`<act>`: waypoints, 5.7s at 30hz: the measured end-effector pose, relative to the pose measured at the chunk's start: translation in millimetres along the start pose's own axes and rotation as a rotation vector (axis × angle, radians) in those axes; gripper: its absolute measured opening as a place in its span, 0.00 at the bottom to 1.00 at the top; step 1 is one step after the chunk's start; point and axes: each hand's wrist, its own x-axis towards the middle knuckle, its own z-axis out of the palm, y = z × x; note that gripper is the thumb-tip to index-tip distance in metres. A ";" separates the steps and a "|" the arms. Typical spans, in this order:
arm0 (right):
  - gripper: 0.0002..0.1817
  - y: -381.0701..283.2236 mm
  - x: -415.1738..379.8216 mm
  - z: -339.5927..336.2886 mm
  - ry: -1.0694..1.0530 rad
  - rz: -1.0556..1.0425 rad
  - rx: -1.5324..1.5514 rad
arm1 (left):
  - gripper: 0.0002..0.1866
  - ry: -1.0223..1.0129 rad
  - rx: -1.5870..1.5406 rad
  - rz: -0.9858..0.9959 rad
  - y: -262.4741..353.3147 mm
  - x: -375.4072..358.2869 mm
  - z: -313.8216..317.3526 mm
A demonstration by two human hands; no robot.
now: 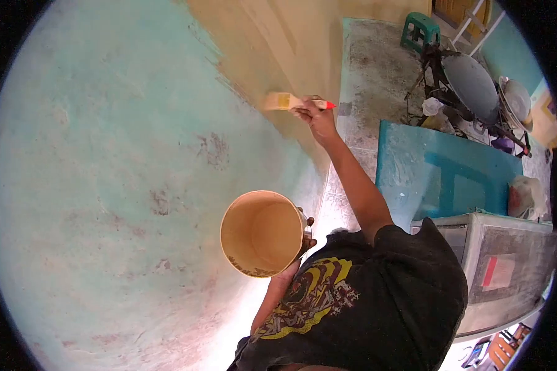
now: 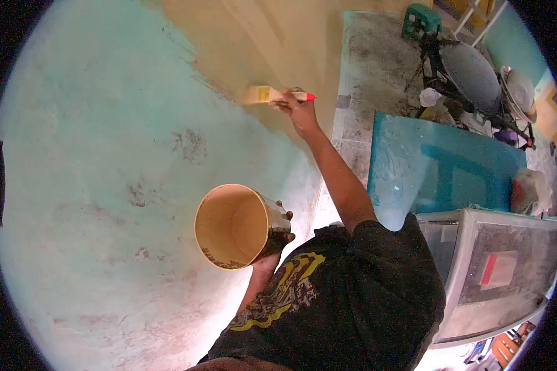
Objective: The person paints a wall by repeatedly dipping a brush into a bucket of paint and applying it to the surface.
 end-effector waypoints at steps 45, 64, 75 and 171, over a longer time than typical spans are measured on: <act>0.09 60.4 -22.3 -71.1 0.207 0.011 -0.183 | 0.43 0.016 0.254 0.029 -9.9 12.7 -49.0; 0.04 -166.8 -168.8 144.5 -1.786 -0.372 -1.703 | 0.42 0.077 -0.233 0.075 -24.5 14.9 -71.1; 0.07 -228.0 -143.2 163.9 -1.175 -0.079 -1.157 | 0.44 -0.008 -0.292 0.113 -15.1 14.2 -89.0; 0.06 -193.1 -11.1 194.2 -0.233 -0.193 -0.045 | 0.53 -0.242 -0.205 0.066 0.6 25.7 -44.3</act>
